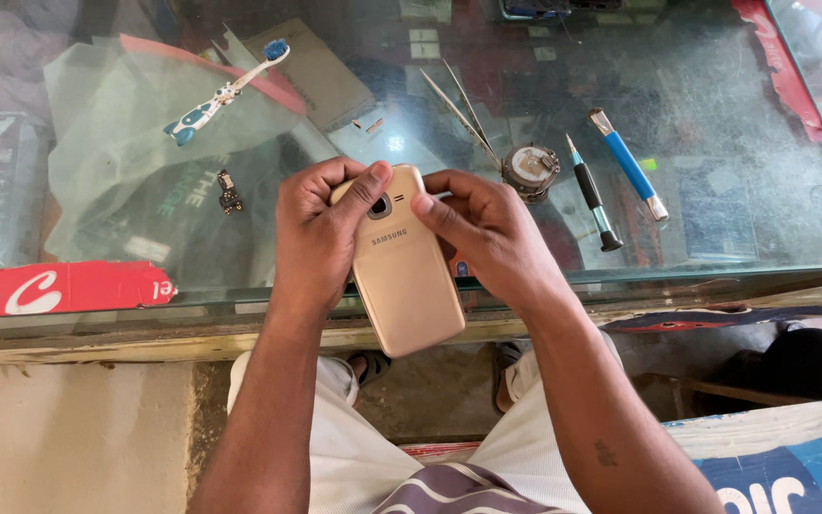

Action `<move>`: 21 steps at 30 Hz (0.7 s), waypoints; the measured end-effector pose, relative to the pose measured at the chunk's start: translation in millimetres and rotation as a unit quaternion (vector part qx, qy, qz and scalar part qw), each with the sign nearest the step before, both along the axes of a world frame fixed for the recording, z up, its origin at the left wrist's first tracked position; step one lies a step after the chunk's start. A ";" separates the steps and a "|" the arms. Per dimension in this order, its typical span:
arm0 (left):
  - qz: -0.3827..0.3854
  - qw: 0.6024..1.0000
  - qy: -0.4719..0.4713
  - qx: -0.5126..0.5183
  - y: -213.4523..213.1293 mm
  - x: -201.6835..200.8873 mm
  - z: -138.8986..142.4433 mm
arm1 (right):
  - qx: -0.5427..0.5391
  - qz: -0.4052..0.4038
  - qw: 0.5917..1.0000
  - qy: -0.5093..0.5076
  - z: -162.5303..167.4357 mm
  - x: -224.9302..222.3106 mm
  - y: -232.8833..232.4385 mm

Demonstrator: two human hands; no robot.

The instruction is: The person disassembles a Samsung smartphone at a glass workbench, prying off the back cover and removing the battery. They spray liquid onto the exposed phone body, scrub it with a brush, and continue prying at internal components with a blue-handled tool.

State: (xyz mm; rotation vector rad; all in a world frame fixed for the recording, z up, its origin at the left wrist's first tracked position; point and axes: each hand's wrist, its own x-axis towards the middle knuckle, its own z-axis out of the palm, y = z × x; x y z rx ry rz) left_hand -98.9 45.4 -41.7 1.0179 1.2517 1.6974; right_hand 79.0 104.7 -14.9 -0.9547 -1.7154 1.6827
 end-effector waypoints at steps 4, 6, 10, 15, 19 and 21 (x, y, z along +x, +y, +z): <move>-0.018 0.998 -0.062 0.020 1.2 -0.5 4.1 | 0.000 0.007 0.999 0.037 -3.5 -12.3 11.3; -0.011 0.994 -0.106 0.028 1.4 -1.1 4.1 | 0.018 -0.028 0.996 0.080 -6.4 -18.3 13.2; 0.017 0.993 -0.112 0.025 3.5 -1.0 0.6 | 0.011 -0.053 0.993 0.101 -6.9 -18.1 11.7; 0.016 0.999 -0.030 0.026 0.9 0.6 -1.3 | 0.022 -0.025 0.999 0.020 -3.6 -15.1 11.0; -0.002 0.999 -0.039 0.018 -0.4 -0.3 2.6 | 0.047 -0.037 0.997 0.039 -7.3 -17.4 11.8; -0.016 0.997 -0.069 -0.001 0.3 -0.3 4.3 | 0.088 -0.054 0.993 0.053 -9.8 -18.7 11.7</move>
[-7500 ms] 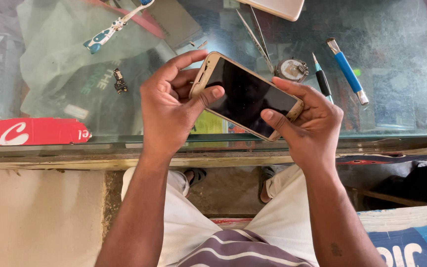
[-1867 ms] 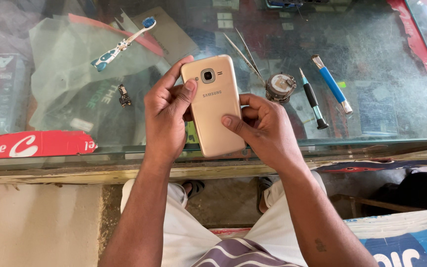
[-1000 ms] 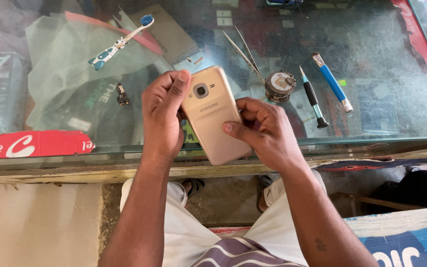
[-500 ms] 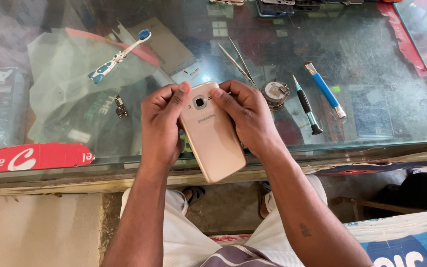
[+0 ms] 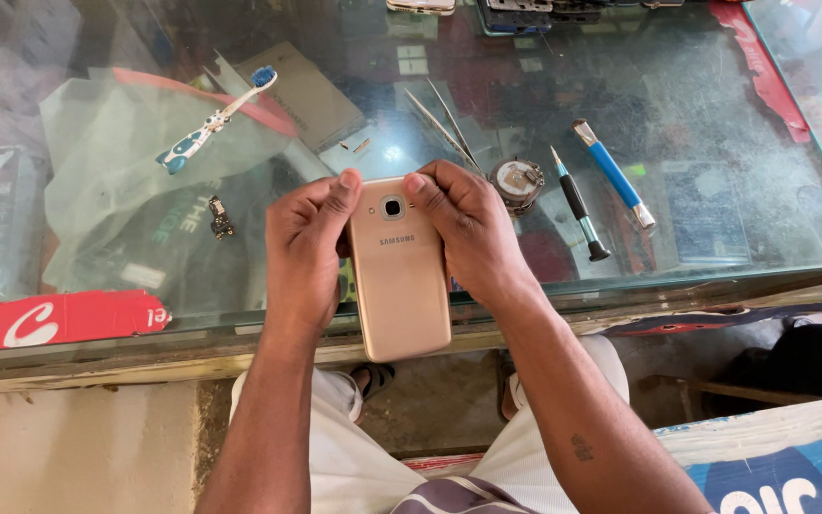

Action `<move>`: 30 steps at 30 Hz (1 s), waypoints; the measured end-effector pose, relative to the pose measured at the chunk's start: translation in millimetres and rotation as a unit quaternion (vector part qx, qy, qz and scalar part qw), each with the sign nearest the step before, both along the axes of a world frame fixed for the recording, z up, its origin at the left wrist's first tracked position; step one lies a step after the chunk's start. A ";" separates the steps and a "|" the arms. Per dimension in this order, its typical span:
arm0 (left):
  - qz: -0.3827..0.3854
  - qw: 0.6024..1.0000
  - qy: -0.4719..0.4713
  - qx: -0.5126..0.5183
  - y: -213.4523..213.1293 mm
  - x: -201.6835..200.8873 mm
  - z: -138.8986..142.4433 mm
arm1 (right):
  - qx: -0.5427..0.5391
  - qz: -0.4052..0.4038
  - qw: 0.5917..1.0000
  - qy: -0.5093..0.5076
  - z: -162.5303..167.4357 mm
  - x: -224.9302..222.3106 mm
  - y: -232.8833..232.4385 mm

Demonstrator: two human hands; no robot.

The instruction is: The person disassembles a Samsung smartphone at a glass workbench, prying off the back cover and removing the battery. They spray liquid onto the exposed phone body, scrub it with a brush, and continue prying at internal components with a blue-handled tool.

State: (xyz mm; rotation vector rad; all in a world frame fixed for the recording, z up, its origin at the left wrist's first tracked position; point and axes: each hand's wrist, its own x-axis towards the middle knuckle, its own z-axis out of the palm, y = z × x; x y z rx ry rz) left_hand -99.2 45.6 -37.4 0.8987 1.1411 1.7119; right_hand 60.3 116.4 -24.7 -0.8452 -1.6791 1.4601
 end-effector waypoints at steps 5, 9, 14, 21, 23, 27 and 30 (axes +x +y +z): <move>0.043 0.998 0.047 -0.020 0.1 2.0 -1.9 | -0.013 -0.030 0.999 0.006 0.9 -1.1 -3.1; 0.071 0.997 -0.015 0.014 -1.1 0.0 -4.2 | -0.039 0.033 0.998 -0.035 6.0 4.9 -5.3; 0.055 0.998 -0.039 0.008 -0.4 1.6 -1.3 | -0.040 0.051 0.998 0.010 -1.2 11.2 -3.8; 0.008 0.994 0.104 -0.021 -2.6 2.7 3.5 | -0.060 -0.002 0.995 0.075 -15.2 11.3 1.1; 0.025 0.994 0.107 -0.030 -2.7 3.0 2.4 | -0.058 0.032 0.992 0.104 -13.1 13.7 1.2; 0.045 0.999 0.004 0.013 -2.4 3.7 0.1 | -0.095 0.081 0.986 0.112 -6.2 22.1 0.3; 0.041 0.999 0.028 0.000 -3.1 3.6 0.4 | -0.099 0.058 0.989 0.096 -5.6 24.8 -1.3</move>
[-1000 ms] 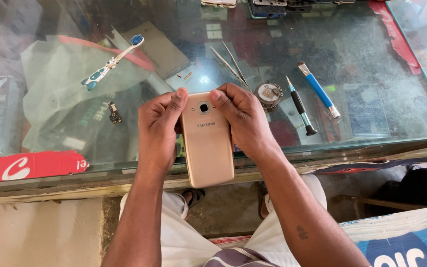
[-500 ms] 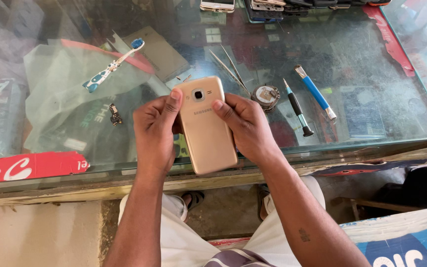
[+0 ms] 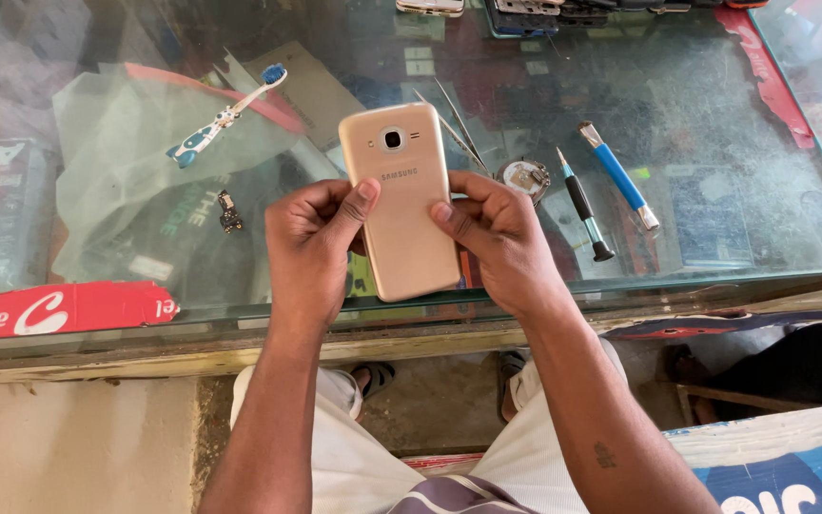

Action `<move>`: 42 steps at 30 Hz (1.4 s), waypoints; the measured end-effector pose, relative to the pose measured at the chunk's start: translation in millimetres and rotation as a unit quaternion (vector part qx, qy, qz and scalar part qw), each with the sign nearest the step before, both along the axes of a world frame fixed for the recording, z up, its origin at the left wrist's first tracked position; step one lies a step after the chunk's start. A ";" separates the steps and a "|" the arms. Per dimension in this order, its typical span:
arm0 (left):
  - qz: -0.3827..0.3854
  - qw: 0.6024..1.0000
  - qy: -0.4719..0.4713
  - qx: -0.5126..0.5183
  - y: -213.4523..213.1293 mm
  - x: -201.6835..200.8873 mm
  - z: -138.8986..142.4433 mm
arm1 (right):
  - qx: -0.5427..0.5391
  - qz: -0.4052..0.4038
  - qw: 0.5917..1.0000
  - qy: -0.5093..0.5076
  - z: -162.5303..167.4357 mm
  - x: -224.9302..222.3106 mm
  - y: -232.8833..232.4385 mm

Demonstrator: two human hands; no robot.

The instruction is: The person disassembles a Samsung smartphone at a glass workbench, prying off the back cover and removing the battery. They spray liquid onto the exposed phone body, scrub it with a brush, and continue prying at internal components with a blue-handled tool.

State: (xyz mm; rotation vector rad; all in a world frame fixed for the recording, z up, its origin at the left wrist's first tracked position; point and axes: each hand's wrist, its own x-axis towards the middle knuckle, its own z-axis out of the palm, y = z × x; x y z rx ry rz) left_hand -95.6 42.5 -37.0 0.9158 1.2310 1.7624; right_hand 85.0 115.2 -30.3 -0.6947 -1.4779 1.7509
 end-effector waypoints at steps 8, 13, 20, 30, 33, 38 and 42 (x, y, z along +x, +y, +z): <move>-0.063 0.992 0.093 -0.056 -1.0 -1.0 6.2 | -0.001 -0.068 0.997 0.032 -3.3 -3.1 1.0; -0.020 0.998 0.045 -0.031 -2.4 2.4 8.9 | -0.006 0.034 0.999 0.041 0.6 -0.9 1.3; -0.072 0.986 0.146 -0.020 -1.1 4.5 12.2 | 0.006 -0.036 0.998 0.057 -2.4 -2.0 1.9; -0.090 0.987 0.115 -0.066 -2.9 5.3 18.9 | 0.012 0.007 0.998 0.056 2.5 -0.5 -1.0; -0.089 0.984 0.152 -0.039 -5.9 8.3 21.8 | 0.011 -0.016 0.998 0.062 1.7 -0.6 -0.1; -0.063 0.982 0.159 -0.074 -3.5 10.9 21.2 | 0.037 -0.033 0.999 0.007 -1.1 -2.1 -0.5; -0.077 0.989 0.102 -0.070 -0.4 6.3 16.8 | 0.035 -0.018 0.999 0.028 0.3 -2.7 -2.4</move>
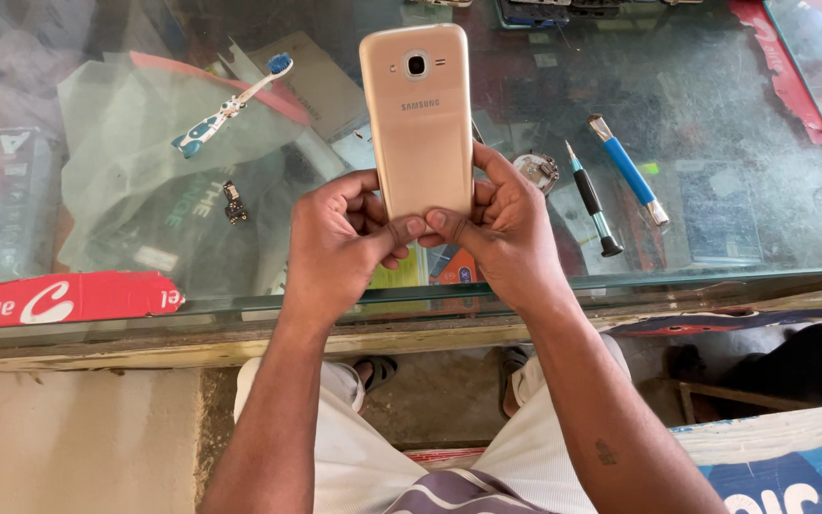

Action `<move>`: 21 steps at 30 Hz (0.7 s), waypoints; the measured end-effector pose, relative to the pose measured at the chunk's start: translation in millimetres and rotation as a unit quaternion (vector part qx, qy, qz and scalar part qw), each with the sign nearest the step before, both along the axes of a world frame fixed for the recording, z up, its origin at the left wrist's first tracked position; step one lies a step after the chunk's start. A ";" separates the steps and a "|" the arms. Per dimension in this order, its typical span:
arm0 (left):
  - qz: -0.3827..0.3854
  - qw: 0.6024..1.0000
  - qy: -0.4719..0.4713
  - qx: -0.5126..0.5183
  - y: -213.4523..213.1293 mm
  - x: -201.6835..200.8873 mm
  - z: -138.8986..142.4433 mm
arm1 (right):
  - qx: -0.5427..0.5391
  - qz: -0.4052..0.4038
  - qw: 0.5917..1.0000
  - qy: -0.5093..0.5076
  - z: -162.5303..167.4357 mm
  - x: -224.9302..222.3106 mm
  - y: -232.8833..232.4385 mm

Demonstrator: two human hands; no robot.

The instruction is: The person disassembles a Samsung smartphone at a glass workbench, prying off the back cover and removing the battery. They spray liquid onto the exposed phone body, scrub it with a brush, and continue prying at internal components with a blue-handled tool.

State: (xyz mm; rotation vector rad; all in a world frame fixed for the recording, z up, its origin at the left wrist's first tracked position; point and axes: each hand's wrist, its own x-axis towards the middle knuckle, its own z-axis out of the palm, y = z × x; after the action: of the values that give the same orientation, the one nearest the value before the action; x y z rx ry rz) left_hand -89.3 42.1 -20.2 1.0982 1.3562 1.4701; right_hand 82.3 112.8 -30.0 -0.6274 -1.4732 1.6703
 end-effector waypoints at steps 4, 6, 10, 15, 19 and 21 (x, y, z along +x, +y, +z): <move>0.008 0.999 -0.016 0.032 -0.6 -1.4 -4.2 | -0.010 0.021 1.000 0.015 4.2 0.3 0.3; 0.025 0.998 0.006 0.057 -0.7 -0.4 -5.6 | -0.003 0.002 1.000 0.006 5.9 0.7 -0.8; 0.041 0.995 0.044 0.077 0.1 1.7 -7.8 | 0.005 0.004 0.997 -0.082 7.6 3.1 -6.4; -0.015 0.995 -0.015 0.102 -4.0 -2.1 -10.1 | 0.208 0.051 0.970 -0.114 9.5 3.9 -12.4; -0.044 0.993 -0.050 0.097 -6.2 -3.9 -9.6 | 0.302 0.045 0.943 -0.132 13.4 2.5 -13.0; -0.051 0.992 -0.053 0.106 -6.1 -4.5 -7.8 | 0.297 0.042 0.947 -0.116 15.9 1.7 -13.0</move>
State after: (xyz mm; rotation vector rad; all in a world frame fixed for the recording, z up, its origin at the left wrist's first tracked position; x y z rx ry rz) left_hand -93.8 36.0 -28.0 1.1867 1.0737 1.5990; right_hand 84.0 99.8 -14.2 -0.4317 -2.0773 1.1369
